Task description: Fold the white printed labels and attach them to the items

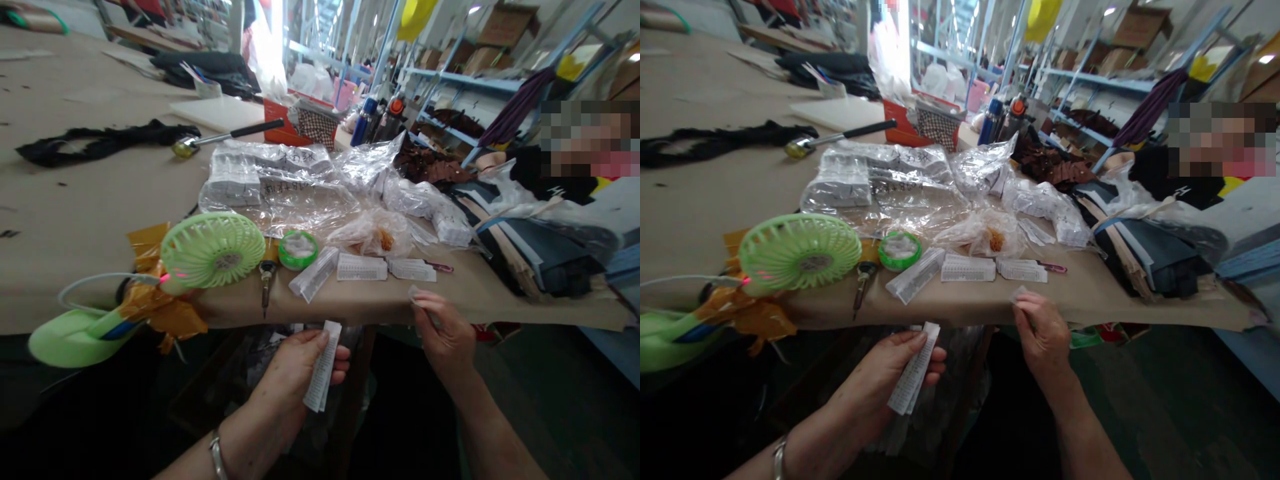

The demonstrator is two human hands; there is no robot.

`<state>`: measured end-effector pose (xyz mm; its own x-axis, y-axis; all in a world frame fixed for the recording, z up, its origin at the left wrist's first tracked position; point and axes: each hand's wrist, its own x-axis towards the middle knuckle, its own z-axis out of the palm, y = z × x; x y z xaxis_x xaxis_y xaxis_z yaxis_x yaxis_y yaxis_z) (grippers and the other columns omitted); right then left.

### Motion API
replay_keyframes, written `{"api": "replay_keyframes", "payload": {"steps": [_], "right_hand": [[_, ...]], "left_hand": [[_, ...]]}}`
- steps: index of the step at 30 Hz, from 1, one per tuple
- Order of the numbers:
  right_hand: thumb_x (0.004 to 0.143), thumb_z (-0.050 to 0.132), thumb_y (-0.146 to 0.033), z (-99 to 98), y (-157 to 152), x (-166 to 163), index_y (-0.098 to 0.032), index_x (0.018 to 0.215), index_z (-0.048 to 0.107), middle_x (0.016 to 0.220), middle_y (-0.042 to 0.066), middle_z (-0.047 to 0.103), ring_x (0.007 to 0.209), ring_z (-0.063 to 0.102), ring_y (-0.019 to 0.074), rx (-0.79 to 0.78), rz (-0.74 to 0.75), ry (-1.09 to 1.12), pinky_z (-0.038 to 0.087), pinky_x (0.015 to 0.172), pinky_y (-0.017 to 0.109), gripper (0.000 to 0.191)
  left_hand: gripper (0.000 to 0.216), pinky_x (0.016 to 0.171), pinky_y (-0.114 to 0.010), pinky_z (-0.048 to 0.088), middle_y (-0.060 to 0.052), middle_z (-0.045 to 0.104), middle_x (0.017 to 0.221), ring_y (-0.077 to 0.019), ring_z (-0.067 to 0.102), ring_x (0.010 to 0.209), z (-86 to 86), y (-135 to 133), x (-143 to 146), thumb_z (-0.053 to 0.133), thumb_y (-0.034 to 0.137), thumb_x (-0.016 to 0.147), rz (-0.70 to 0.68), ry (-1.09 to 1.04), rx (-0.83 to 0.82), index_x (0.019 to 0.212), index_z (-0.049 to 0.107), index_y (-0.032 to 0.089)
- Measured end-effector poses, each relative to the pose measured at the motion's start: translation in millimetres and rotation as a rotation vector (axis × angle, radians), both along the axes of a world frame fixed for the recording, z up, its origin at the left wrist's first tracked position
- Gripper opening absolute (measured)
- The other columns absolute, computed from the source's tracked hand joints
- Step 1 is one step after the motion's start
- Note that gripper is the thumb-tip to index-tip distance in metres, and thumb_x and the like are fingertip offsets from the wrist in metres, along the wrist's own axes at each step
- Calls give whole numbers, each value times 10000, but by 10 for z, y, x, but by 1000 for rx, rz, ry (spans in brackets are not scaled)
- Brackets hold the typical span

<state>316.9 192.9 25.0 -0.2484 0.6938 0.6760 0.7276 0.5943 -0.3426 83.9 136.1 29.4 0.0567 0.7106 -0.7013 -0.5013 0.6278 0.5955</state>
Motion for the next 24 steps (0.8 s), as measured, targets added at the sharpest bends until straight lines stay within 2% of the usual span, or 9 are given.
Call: {"api": "replay_keyframes", "payload": {"steps": [1, 3, 5, 7, 11, 16, 24], "right_hand": [[853, 570, -146, 16, -82, -125, -217, 931, 614, 1014, 73, 678, 986, 639, 220, -14, 42, 67, 494, 891, 417, 114], [836, 557, -95, 32, -266, -413, -222, 956, 592, 1051, 73, 665, 1026, 628, 226, -46, 234, 156, 502, 893, 433, 178], [835, 545, -111, 19, -437, -697, -221, 953, 593, 1041, 73, 668, 1057, 611, 241, -69, 448, 54, 498, 893, 457, 169], [836, 528, -114, -23, -559, -918, -202, 907, 611, 999, 82, 681, 1038, 614, 240, -47, 525, -56, 500, 882, 448, 140], [835, 518, -100, -130, -643, -1105, -188, 824, 639, 944, 87, 698, 1010, 620, 231, 9, 494, -147, 501, 885, 433, 150], [869, 496, -130, -164, -624, -1083, -190, 820, 651, 988, 88, 698, 1069, 604, 226, 16, 501, -182, 489, 928, 428, 173], [857, 524, -116, -130, -561, -1048, -190, 845, 662, 1025, 99, 692, 1149, 571, 244, -9, 553, -254, 486, 972, 430, 157]], "left_hand": [[80, 533, -250, 526, -89, 694, 682, -147, 645, 543, 3, -7, 6, 532, 160, 869, 1, -15, 11, 886, 582, 99], [104, 521, -237, 509, -84, 689, 669, -137, 629, 527, 8, -18, 15, 534, 167, 861, 12, -59, 45, 855, 609, 95], [103, 486, -201, 465, -59, 666, 626, -112, 592, 496, 0, -25, 16, 573, 162, 820, 50, -131, 111, 774, 635, 94], [99, 461, -174, 418, -26, 632, 574, -88, 553, 474, -25, -34, 5, 642, 158, 746, 130, -182, 167, 664, 635, 103], [118, 492, -177, 416, -8, 634, 585, -89, 560, 516, -100, -68, -38, 729, 189, 645, 248, -187, 182, 606, 637, 124], [155, 545, -193, 439, -29, 661, 648, -103, 586, 573, -133, -95, -65, 764, 235, 629, 249, -186, 198, 653, 666, 118], [145, 589, -202, 453, -39, 667, 659, -115, 599, 609, -59, -107, -84, 762, 230, 651, 237, -191, 208, 655, 673, 115]]}}
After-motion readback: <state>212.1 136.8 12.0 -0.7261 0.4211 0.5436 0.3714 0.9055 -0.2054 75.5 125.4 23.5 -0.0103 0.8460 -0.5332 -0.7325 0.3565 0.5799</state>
